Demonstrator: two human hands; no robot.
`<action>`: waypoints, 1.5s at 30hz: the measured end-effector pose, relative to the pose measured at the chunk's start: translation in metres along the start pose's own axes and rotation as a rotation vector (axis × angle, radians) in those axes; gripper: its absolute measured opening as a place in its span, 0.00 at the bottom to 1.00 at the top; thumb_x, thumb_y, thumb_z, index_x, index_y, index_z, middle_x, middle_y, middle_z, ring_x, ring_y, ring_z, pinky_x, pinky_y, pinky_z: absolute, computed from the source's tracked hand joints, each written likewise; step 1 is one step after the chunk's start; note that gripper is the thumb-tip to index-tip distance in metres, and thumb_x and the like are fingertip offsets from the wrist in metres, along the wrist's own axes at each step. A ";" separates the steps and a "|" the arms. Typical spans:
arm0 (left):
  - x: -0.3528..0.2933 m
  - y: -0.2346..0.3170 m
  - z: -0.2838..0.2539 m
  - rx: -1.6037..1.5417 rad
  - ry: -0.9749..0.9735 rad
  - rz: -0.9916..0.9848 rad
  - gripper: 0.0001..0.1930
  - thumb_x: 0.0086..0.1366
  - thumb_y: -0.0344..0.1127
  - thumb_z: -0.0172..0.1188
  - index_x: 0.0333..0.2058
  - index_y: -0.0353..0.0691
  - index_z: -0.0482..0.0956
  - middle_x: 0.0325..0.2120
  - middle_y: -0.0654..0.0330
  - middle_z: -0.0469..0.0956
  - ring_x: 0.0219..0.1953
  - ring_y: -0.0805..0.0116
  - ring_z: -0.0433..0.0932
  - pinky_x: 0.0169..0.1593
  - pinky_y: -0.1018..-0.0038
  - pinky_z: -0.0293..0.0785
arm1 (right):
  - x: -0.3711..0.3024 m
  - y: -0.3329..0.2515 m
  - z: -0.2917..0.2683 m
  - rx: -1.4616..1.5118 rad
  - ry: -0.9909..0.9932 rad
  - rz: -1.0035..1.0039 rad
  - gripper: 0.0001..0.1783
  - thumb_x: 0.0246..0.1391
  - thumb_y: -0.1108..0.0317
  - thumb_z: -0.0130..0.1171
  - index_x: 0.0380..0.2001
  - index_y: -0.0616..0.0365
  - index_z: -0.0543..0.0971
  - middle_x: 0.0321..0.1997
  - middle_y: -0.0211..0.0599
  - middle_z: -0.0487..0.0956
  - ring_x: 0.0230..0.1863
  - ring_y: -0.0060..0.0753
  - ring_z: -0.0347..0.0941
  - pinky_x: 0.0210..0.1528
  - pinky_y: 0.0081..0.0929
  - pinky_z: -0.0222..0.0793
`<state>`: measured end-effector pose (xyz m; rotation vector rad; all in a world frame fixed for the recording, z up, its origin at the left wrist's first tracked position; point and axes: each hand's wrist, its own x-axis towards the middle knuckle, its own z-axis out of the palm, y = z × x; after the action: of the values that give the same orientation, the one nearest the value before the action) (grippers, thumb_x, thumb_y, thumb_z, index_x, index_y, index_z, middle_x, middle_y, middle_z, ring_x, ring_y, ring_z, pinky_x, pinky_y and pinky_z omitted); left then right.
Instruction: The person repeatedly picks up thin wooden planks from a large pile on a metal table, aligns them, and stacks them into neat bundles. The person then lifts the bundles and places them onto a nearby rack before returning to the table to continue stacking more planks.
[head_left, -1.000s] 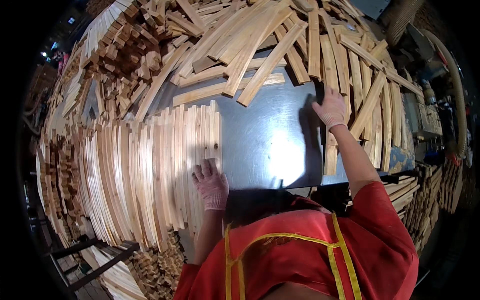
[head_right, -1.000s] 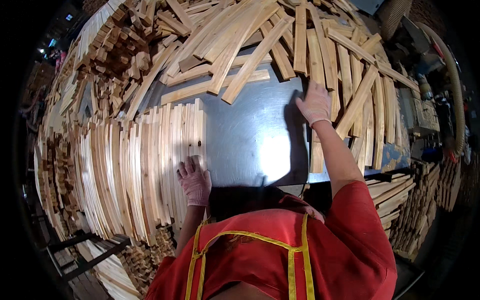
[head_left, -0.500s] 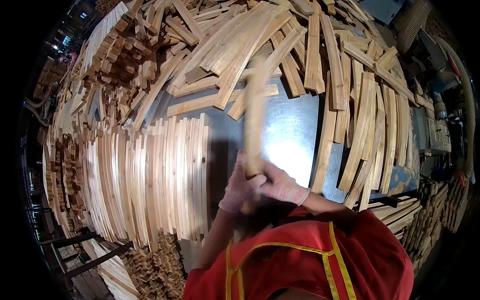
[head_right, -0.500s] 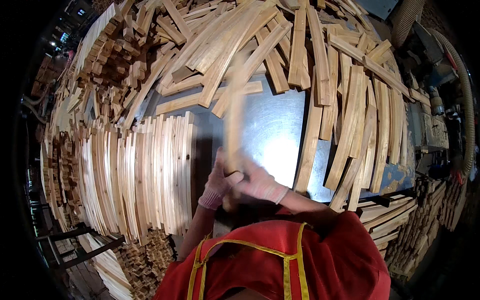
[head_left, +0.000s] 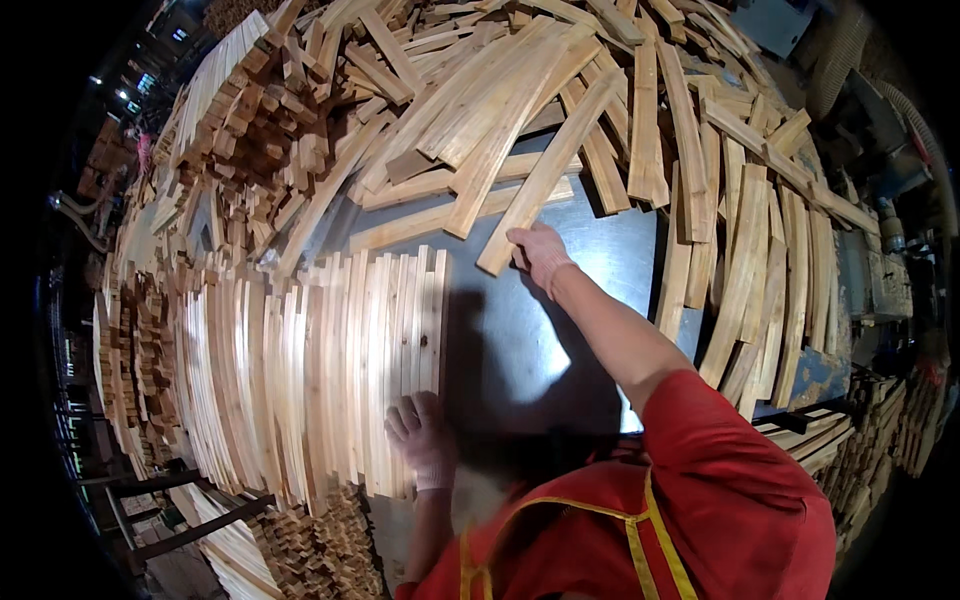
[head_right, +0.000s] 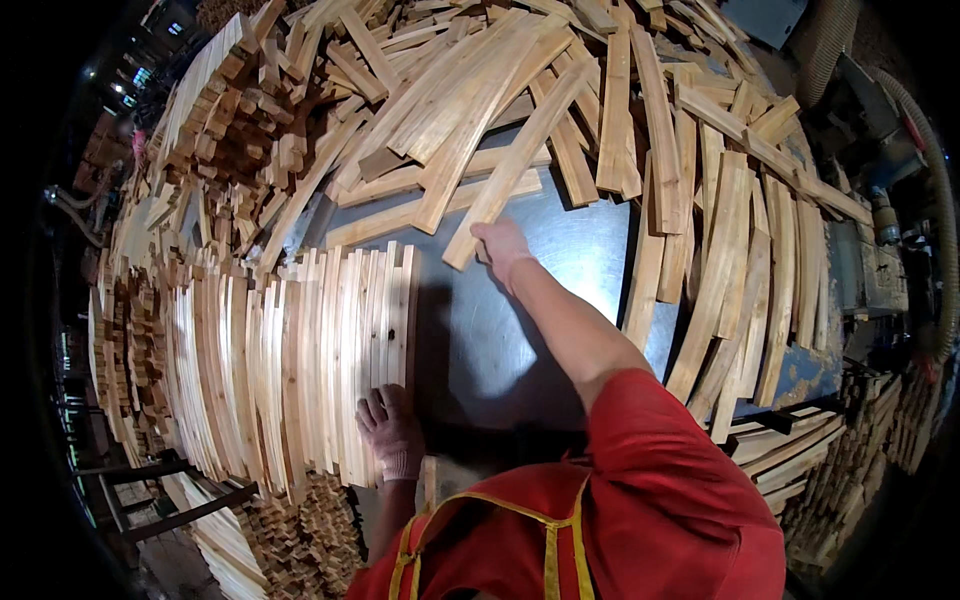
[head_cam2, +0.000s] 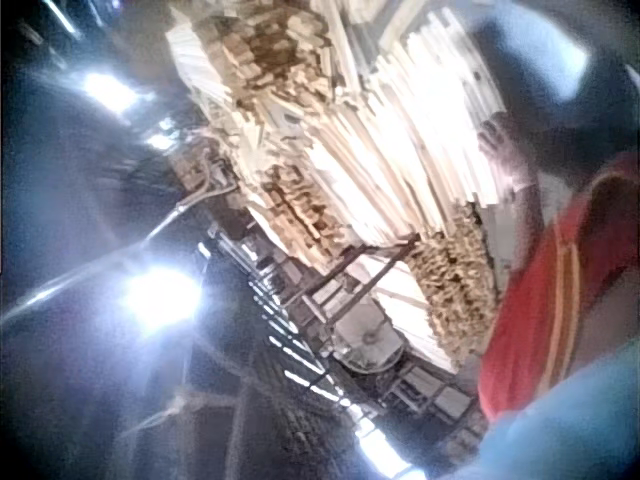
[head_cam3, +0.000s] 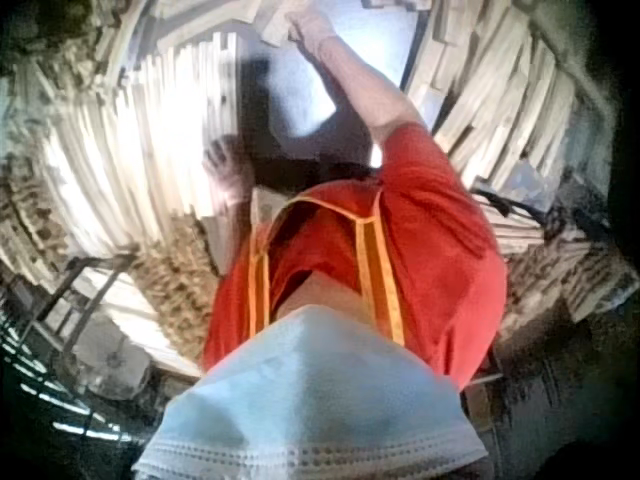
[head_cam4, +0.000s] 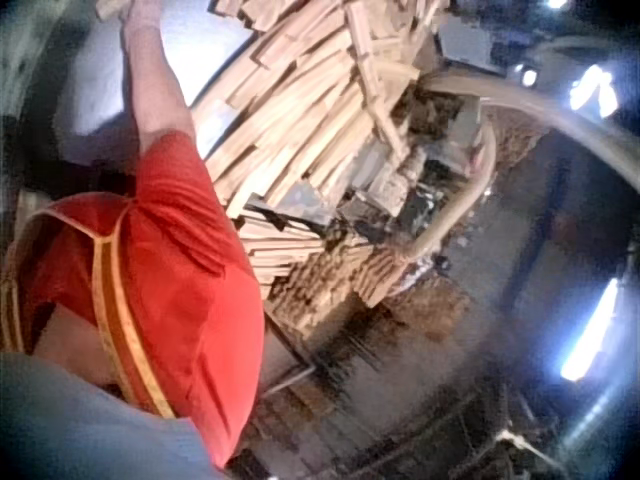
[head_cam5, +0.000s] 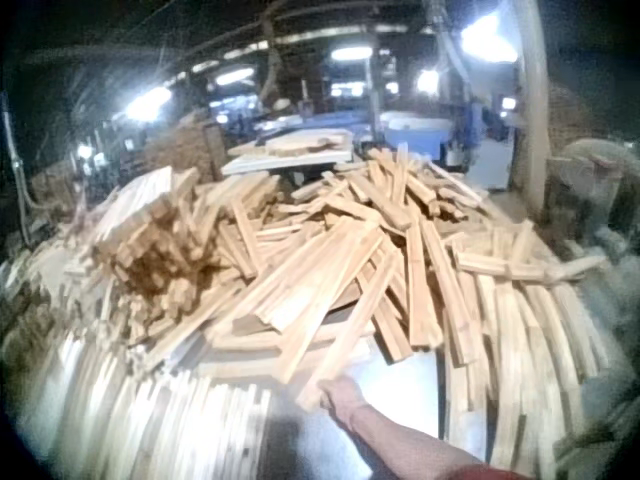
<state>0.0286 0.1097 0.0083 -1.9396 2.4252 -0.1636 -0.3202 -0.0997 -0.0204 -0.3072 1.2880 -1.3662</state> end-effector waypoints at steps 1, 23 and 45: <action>0.001 0.000 -0.001 -0.062 -0.045 -0.010 0.37 0.66 0.43 0.60 0.71 0.37 0.62 0.68 0.44 0.64 0.72 0.34 0.60 0.73 0.40 0.58 | -0.022 0.010 -0.013 -0.076 -0.056 0.022 0.11 0.59 0.65 0.67 0.34 0.63 0.84 0.23 0.34 0.78 0.19 0.31 0.68 0.22 0.35 0.61; -0.038 -0.007 -0.046 -0.401 -0.204 0.440 0.43 0.60 0.52 0.71 0.70 0.40 0.66 0.68 0.44 0.67 0.71 0.39 0.64 0.71 0.45 0.63 | -0.115 -0.156 -0.176 -1.303 0.815 -0.182 0.37 0.55 0.51 0.72 0.61 0.59 0.72 0.62 0.57 0.79 0.67 0.56 0.74 0.68 0.46 0.73; 0.070 0.189 -0.017 -0.698 -0.412 0.337 0.41 0.60 0.38 0.67 0.72 0.36 0.65 0.61 0.39 0.76 0.55 0.33 0.80 0.56 0.55 0.81 | -0.166 -0.150 -0.301 -1.563 0.766 -0.095 0.38 0.52 0.55 0.70 0.62 0.57 0.69 0.53 0.53 0.82 0.55 0.56 0.82 0.58 0.47 0.77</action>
<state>-0.1720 0.0833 0.0088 -1.4541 2.6372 1.0997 -0.5906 0.1425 0.0716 -0.9295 2.8391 -0.1991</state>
